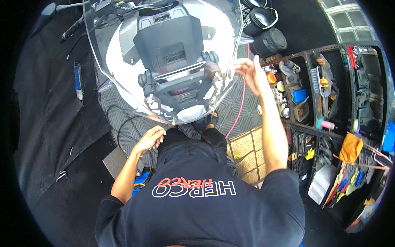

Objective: The person works on the windshield area of a motorcycle. The person uses a power driver to remove a component, then uses a long screwdriver to remove and replace a screw on a metal bracket, and finally holds and manipulates a small screw and a spacer.

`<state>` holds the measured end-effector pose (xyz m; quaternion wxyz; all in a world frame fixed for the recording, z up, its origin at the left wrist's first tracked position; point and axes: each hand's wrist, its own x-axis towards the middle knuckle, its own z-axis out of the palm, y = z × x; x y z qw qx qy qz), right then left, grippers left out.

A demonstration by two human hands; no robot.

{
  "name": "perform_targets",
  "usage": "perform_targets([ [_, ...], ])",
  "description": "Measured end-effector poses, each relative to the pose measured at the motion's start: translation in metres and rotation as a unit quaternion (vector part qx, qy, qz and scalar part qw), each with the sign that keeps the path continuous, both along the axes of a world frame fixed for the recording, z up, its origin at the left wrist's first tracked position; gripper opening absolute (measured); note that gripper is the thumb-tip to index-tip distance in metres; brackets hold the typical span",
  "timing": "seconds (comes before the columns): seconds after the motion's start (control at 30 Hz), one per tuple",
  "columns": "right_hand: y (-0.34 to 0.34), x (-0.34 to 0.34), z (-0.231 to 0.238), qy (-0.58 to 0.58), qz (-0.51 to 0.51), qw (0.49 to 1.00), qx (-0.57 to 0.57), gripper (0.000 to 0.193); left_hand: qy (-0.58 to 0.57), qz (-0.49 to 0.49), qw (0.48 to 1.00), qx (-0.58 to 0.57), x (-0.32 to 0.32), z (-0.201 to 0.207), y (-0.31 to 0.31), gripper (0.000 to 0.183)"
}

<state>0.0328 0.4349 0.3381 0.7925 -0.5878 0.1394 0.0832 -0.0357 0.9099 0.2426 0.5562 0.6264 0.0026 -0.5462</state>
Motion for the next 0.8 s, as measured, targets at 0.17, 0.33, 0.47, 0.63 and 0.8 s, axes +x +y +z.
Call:
perform_targets([
  [0.17, -0.004, 0.035, 0.017, 0.174, 0.093, 0.980, -0.013, 0.045, -0.042, -0.022, 0.999, -0.012, -0.004, 0.005, 0.003, 0.022],
  [0.33, -0.018, 0.058, -0.015, 0.352, 0.233, 0.897, -0.131, 0.020, -0.033, 0.037, 0.998, -0.025, -0.022, 0.006, 0.002, 0.021],
  [0.47, -0.043, 0.079, -0.049, 0.396, 0.465, 0.755, -0.239, 0.021, -0.040, 0.088, 0.995, -0.019, -0.039, 0.007, -0.011, 0.020],
  [0.63, -0.033, 0.091, -0.050, 0.393, 0.491, 0.759, -0.170, 0.026, -0.033, 0.147, 0.989, -0.009, -0.062, 0.014, -0.032, 0.022],
  [0.8, -0.013, 0.079, -0.009, 0.348, 0.340, 0.871, 0.070, 0.035, -0.060, 0.147, 0.987, 0.025, -0.070, 0.030, -0.052, 0.025],
])
